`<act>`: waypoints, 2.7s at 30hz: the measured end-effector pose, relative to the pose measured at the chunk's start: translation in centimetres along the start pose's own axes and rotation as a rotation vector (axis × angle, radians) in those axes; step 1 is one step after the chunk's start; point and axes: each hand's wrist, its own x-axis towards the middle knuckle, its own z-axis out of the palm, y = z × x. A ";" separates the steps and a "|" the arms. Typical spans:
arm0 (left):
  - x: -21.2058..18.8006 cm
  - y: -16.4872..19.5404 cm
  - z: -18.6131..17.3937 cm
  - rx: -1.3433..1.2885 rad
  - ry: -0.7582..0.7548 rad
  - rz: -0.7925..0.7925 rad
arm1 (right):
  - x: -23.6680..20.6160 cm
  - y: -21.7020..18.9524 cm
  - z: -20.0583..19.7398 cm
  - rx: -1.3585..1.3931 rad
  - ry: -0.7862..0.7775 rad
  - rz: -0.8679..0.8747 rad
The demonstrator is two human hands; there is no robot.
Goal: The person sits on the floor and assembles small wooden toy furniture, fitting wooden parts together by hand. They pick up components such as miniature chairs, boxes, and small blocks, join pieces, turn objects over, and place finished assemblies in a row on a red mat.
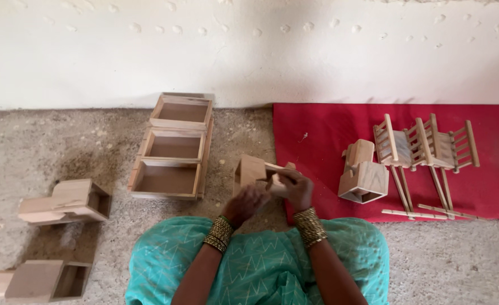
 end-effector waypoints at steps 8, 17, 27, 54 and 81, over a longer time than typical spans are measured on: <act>0.2 1.4 0.1 0.141 0.201 0.102 | 3.6 0.3 4.8 -0.298 -0.306 -0.389; 0.3 1.1 -0.1 0.112 0.148 0.012 | 3.9 4.2 3.9 -0.395 -0.450 -0.404; 0.6 1.4 -0.7 0.115 0.183 0.014 | 1.5 6.8 -2.3 -0.546 -0.159 0.010; 0.6 1.5 -1.0 0.114 0.178 -0.011 | 1.1 6.2 -1.9 -0.826 -0.304 -0.033; 3.9 -2.9 -5.8 -0.711 -0.047 -0.908 | -1.1 5.9 3.7 -0.810 -0.347 -0.484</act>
